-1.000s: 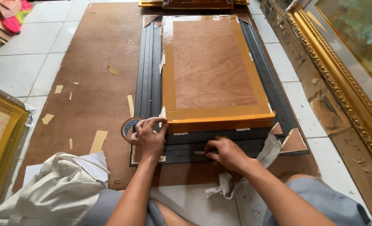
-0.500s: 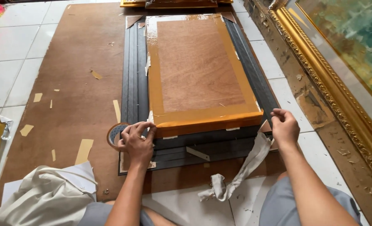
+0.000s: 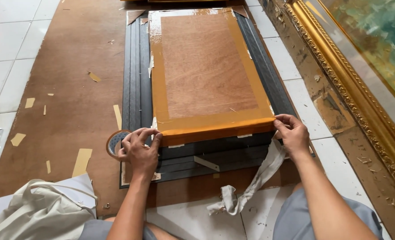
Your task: Applying brown adhesive tape to the back of a picture frame to secure the backing and seal the assembly.
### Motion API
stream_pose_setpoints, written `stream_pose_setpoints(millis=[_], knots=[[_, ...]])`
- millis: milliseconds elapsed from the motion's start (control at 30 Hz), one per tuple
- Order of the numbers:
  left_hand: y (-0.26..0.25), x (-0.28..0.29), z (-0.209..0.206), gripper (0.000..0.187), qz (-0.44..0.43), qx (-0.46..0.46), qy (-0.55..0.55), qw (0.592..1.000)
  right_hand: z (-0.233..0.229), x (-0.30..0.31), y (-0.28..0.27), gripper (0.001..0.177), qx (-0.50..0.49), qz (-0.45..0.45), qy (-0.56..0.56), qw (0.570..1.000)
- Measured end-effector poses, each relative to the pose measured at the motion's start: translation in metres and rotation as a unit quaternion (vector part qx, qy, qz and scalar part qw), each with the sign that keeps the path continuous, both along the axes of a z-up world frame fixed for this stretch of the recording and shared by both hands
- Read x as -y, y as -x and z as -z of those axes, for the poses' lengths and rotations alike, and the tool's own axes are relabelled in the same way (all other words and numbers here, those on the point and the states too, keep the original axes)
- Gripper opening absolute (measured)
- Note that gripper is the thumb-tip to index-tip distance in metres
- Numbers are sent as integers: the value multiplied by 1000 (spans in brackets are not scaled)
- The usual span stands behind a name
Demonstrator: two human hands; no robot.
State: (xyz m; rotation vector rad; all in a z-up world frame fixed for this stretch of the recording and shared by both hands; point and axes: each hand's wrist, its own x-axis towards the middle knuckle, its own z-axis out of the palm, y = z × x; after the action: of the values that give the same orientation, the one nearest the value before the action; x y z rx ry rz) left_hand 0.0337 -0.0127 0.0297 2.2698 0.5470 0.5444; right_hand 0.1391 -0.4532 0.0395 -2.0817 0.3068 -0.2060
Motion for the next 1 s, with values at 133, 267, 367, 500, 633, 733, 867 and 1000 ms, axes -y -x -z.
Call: stream_pose_setpoints(millis=[133,267,367,500,633,733,867,1000], knots=[[-3,0,2,17,-5,-5,-13,1000,12,4,-11,23,-14,-16,-20,1000],[-10,-1,10,18,-14,-7,-11,1000,29,7,-28,24,1,-9,-55,998],[-15,2,15,20,-19,-19,-2,1000,24,-4,-31,44,12,29,-111,993],[-24,-1,32,28,-40,-5,11,999,22,8,-25,42,-6,52,-33,998],[-20,-1,23,26,-10,-22,-11,1000,-25,3,19,62,-175,-59,266,946],[-16,-1,19,26,-5,-26,-27,999,-19,-3,33,50,-249,-148,323,901],[-15,-7,26,26,8,-19,-36,999,6,-9,26,23,-94,-126,263,952],[-14,-8,28,27,12,-16,-33,999,25,-26,9,24,148,-21,254,956]])
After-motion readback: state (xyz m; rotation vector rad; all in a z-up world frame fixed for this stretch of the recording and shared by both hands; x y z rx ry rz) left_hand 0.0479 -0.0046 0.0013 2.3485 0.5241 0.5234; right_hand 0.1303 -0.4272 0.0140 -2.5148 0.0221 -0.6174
